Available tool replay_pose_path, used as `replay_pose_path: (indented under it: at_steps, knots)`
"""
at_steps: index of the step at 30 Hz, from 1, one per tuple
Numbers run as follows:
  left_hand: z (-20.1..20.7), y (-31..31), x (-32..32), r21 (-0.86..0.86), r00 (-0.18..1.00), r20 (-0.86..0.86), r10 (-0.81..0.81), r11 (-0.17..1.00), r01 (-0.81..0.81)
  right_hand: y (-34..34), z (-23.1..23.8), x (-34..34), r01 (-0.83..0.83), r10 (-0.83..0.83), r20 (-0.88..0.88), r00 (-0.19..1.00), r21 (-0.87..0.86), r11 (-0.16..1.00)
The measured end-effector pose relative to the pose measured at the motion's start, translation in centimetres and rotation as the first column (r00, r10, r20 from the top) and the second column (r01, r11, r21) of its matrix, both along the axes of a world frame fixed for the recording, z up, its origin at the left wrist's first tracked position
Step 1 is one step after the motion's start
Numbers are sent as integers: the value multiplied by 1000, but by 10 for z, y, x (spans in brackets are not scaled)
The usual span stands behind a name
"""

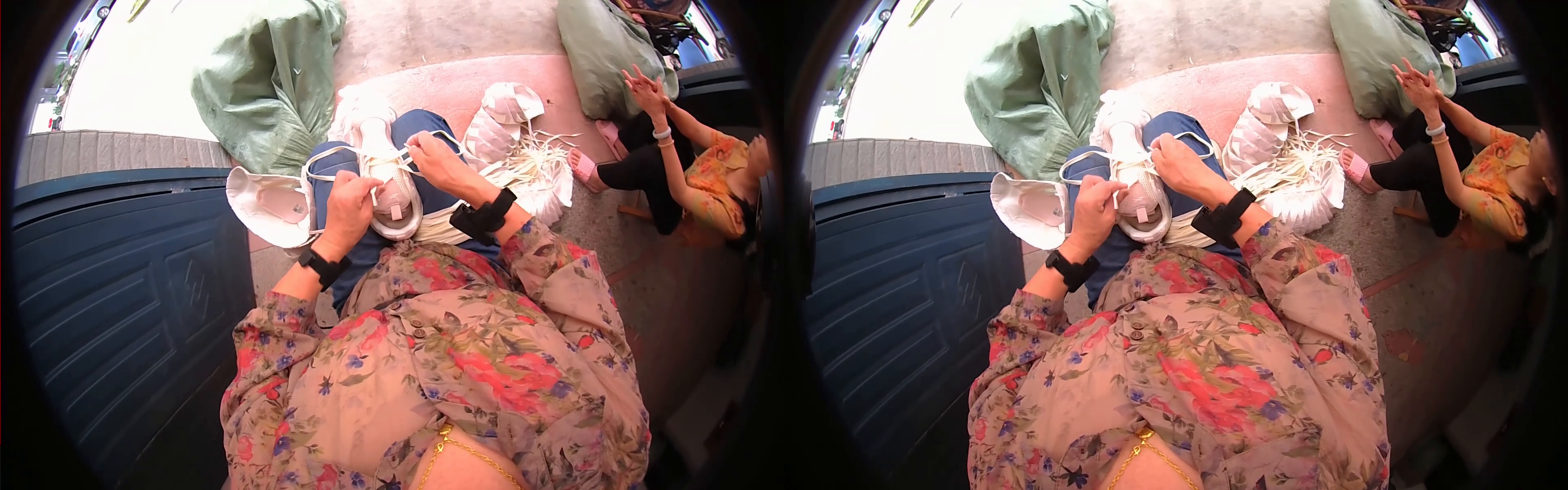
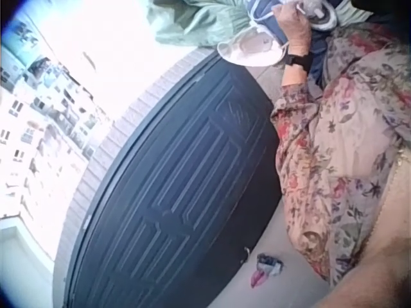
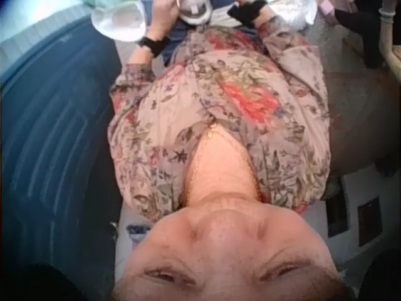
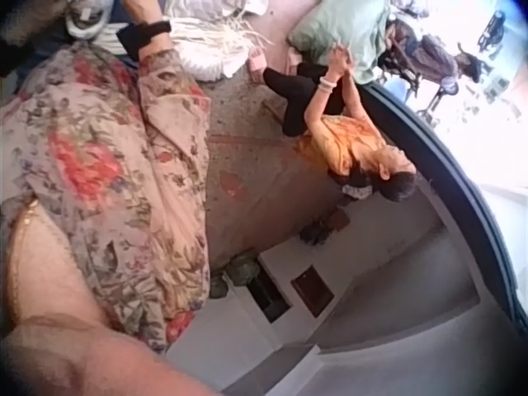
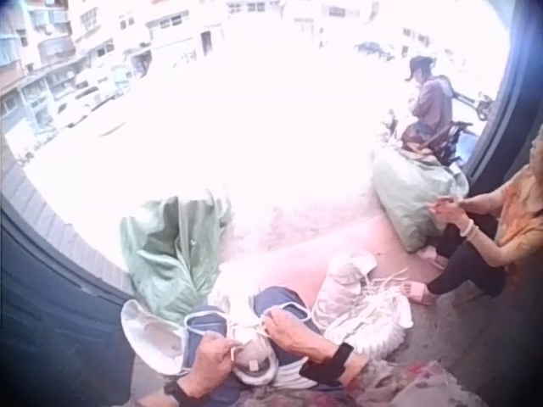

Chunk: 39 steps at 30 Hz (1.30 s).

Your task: The recorder is threading and lacing white athletic shoes while sitting on the ground outside.

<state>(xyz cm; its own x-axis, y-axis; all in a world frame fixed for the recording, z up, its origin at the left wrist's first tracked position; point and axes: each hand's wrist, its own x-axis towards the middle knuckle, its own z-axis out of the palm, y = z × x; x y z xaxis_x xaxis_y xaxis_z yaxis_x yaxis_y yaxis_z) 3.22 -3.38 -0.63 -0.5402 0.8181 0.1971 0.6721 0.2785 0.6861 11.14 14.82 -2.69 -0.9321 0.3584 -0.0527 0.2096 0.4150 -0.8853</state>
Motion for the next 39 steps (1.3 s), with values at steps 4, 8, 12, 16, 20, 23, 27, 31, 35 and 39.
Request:
replay_pose_path:
  at_steps: [4,8,12,16,20,23,27,31,35,39]
  knots:
    - [6,-6,11,85,994,-74,77,994,-71,-11,5,3,-61,83,130,988,-161,985]
    - [7,-2,15,95,990,-69,119,989,-113,-21,1,6,-24,21,82,996,36,999]
    - [7,-3,16,113,990,-72,121,987,-113,-27,4,6,-40,27,54,998,250,967]
    - [6,-1,19,119,990,-84,115,987,-105,-33,5,3,-43,21,138,990,157,987]
    - [4,-1,24,127,985,-110,130,985,-115,-33,12,0,45,-17,187,982,-149,988]
    - [4,-2,24,117,984,-153,91,990,-74,-37,4,-7,58,-39,118,992,-167,984]
    - [8,-1,9,166,970,-241,21,986,19,-33,2,-6,101,-78,115,990,-209,973]
    - [7,6,-14,32,995,-65,78,997,-76,-35,0,-5,97,-82,85,993,-180,979]
    - [12,20,-23,-113,993,62,-104,987,110,-33,-2,-5,94,-86,57,995,-148,985]
    - [10,16,-22,-118,961,-214,-177,981,154,-29,3,-7,64,-66,47,997,40,997]
